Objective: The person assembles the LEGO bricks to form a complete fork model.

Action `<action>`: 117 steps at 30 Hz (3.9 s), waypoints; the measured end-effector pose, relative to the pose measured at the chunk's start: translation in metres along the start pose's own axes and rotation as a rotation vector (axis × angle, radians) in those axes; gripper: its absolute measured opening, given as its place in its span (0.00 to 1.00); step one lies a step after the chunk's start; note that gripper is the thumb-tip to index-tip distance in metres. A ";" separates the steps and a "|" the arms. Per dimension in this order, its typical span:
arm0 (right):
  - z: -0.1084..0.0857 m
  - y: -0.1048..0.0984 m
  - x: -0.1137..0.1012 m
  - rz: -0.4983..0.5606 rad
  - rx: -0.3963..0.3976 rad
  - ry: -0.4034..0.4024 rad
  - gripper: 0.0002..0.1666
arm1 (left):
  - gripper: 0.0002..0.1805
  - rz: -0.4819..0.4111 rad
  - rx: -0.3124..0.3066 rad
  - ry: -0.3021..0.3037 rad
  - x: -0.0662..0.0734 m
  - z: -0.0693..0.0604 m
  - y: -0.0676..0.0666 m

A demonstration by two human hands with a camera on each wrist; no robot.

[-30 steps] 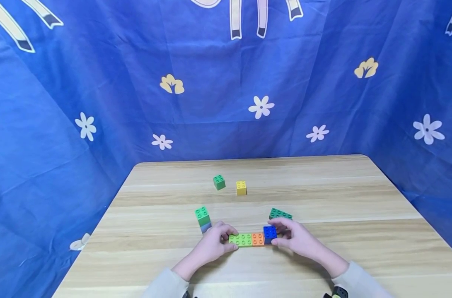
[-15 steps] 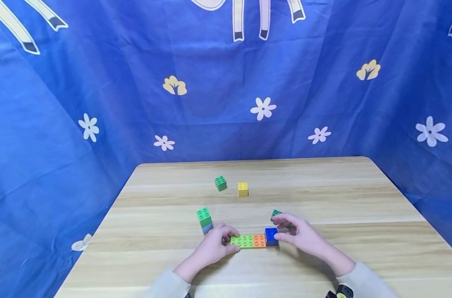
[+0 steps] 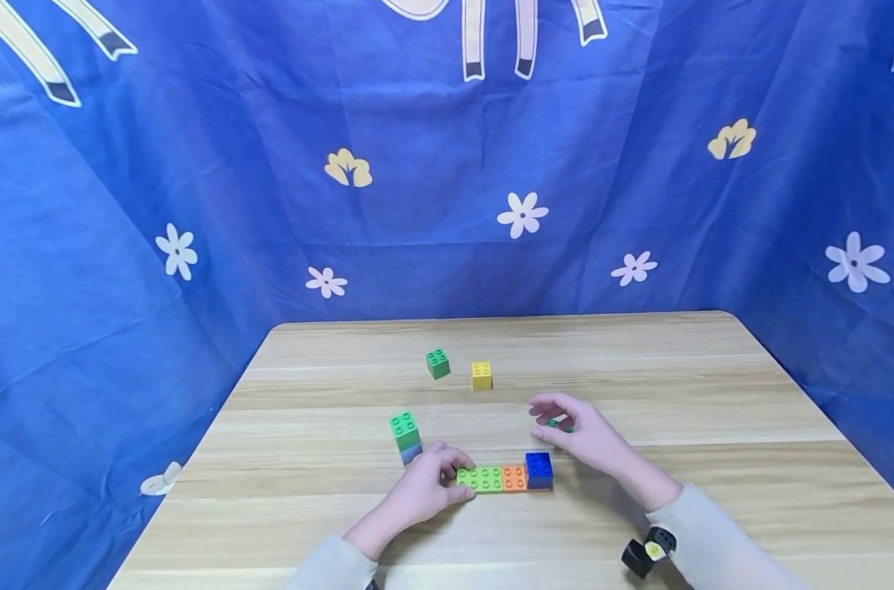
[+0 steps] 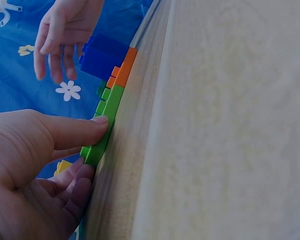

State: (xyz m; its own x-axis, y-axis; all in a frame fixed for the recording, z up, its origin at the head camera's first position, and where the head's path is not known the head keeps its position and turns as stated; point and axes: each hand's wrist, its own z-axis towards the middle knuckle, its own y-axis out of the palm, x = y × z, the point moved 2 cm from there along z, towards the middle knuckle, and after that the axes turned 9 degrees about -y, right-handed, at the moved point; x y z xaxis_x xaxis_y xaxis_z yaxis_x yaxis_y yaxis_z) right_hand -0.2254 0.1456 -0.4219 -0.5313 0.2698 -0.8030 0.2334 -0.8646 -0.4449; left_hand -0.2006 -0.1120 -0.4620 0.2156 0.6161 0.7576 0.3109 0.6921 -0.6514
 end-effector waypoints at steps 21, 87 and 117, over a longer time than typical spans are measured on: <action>0.057 0.002 0.017 -0.057 -0.049 0.039 0.22 | 0.16 0.002 -0.001 -0.004 -0.001 0.002 0.000; 0.126 0.035 0.064 -0.261 -0.226 0.171 0.21 | 0.15 0.008 0.021 0.035 -0.001 -0.002 0.001; 0.113 0.029 0.056 -0.221 -0.154 0.161 0.17 | 0.15 -0.012 0.013 0.011 -0.002 -0.002 0.003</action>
State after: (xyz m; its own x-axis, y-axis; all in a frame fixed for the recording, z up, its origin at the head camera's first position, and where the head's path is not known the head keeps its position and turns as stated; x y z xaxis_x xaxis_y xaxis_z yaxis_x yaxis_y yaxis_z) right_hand -0.3405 0.0882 -0.4348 -0.4500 0.5187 -0.7269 0.2534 -0.7064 -0.6609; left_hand -0.1985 -0.1120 -0.4650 0.2222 0.6033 0.7660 0.3015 0.7046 -0.6424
